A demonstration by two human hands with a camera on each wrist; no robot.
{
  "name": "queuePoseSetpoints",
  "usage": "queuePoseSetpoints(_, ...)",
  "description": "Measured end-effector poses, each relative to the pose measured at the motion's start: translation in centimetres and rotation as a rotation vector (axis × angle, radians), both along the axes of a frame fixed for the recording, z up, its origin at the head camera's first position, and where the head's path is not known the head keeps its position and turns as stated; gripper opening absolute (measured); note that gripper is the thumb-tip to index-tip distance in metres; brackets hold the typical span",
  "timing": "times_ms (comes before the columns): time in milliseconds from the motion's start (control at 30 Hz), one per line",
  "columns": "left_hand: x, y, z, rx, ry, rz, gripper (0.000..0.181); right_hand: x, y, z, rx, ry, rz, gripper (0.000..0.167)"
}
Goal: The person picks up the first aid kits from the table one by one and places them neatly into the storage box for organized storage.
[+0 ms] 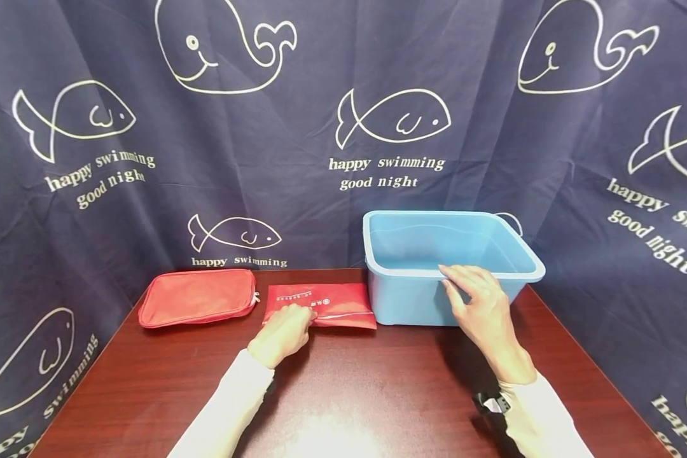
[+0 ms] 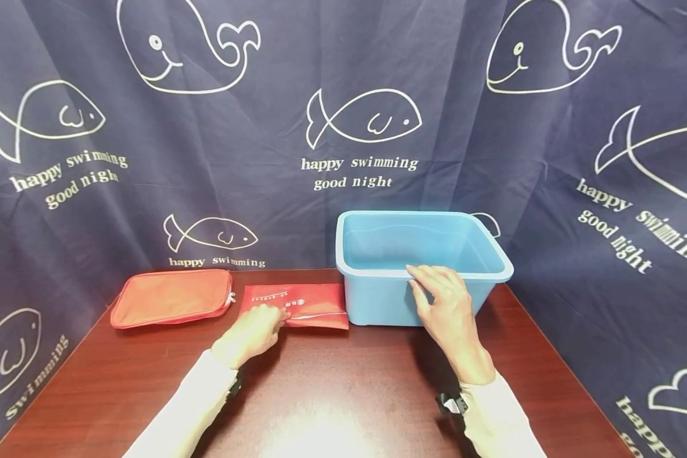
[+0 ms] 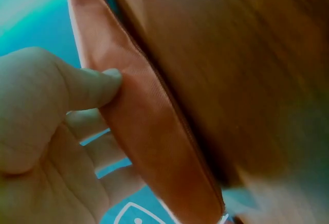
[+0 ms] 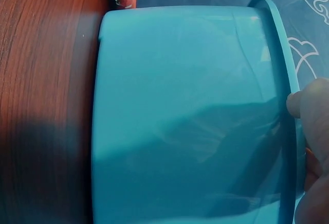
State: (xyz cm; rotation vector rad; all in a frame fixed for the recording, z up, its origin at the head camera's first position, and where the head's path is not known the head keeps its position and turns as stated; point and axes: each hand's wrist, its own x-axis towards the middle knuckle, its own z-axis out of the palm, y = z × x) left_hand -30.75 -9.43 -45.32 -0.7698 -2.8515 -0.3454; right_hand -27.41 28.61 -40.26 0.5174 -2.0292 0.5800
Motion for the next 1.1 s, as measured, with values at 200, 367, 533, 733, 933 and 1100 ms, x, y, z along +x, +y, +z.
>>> queuePoseSetpoints(200, 0.1, -0.2, 0.7, 0.036, -0.001, 0.037, 0.026, 0.1, -0.2, 0.2, -0.026, 0.025, 0.018, 0.039)
queuePoseSetpoints(367, 0.4, -0.3, 1.5, 0.066, 0.097, 0.025, 0.02, 0.1, -0.2, 0.2, -0.023, 0.018, 0.016, 0.039)
queuePoseSetpoints(533, 0.7, -0.3, 2.4, 0.129, 0.208, 0.041, 0.021, 0.1, -0.2, 0.2, -0.025, 0.016, 0.016, 0.038)
queuePoseSetpoints(733, 1.0, -0.6, 3.5, 0.198, 0.3, 0.07, 0.034, 0.2, -0.2, 0.2, -0.024, 0.02, 0.019, 0.039)
queuePoseSetpoints(933, 1.3, -1.2, 4.6, 0.244, 0.386, 0.118, 0.028, 0.1, -0.2, 0.1, -0.033, 0.035, 0.015, 0.038)
queuePoseSetpoints(1100, 1.6, -2.2, 5.8, 0.296, 0.396, 0.161, 0.025, 0.0, -0.3, 0.1, -0.039, 0.038, 0.016, 0.036)
